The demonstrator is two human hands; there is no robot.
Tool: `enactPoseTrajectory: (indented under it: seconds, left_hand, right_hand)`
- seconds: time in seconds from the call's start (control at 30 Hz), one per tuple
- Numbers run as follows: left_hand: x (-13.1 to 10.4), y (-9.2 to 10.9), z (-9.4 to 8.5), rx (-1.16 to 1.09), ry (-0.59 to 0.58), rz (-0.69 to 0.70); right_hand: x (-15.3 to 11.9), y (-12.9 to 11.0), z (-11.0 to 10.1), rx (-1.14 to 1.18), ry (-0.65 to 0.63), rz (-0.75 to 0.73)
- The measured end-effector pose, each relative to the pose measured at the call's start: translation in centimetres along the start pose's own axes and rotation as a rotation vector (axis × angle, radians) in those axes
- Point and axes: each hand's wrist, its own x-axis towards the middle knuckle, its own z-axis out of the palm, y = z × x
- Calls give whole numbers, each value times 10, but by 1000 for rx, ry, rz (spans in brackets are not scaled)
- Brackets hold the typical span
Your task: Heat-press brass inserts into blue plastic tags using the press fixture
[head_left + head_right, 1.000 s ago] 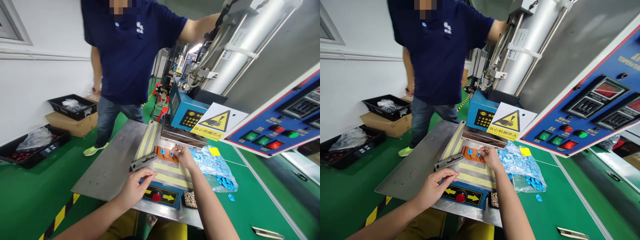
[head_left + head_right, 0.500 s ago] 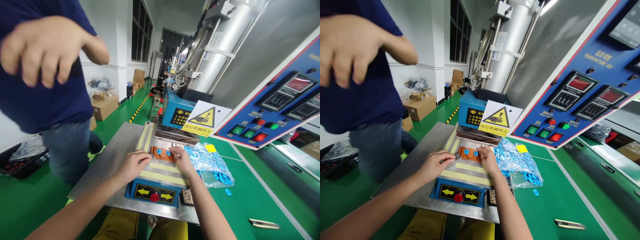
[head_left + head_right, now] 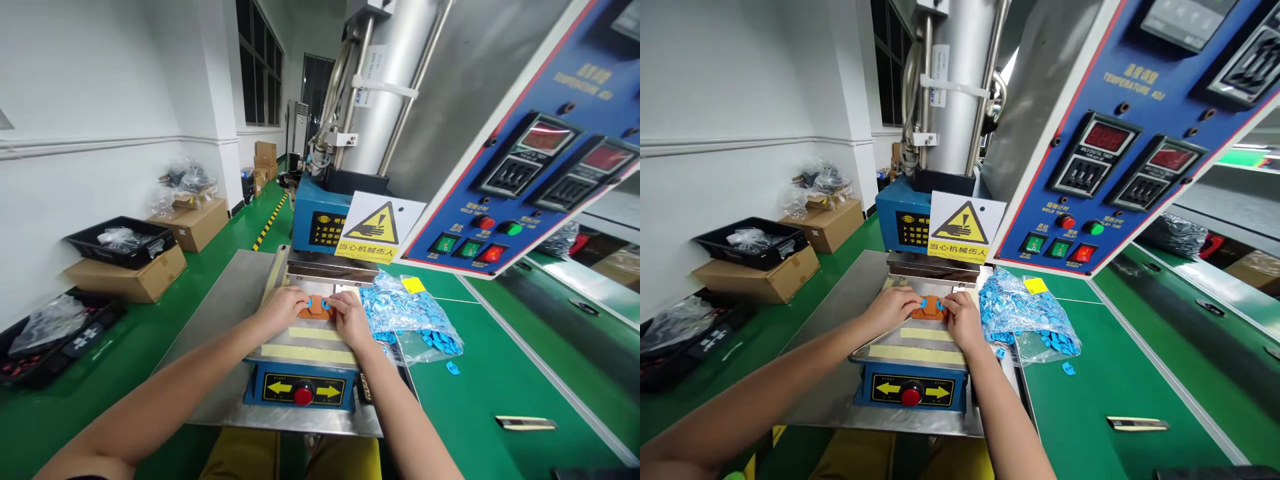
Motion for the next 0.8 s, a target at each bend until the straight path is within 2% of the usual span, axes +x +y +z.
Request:
enactPoseTrajectory:
  seconds: [0.2, 0.33, 0.8]
  left_hand:
    - [8, -2, 9, 146, -66, 46]
    - [9, -3, 14, 200, -70, 55]
    - [9, -2, 12, 333, -125, 155]
  right_hand:
    - [-3, -1, 2, 14, 8, 40]
    - [-4, -2, 1, 22, 6, 59]
    - [-5, -3, 0, 13, -23, 95]
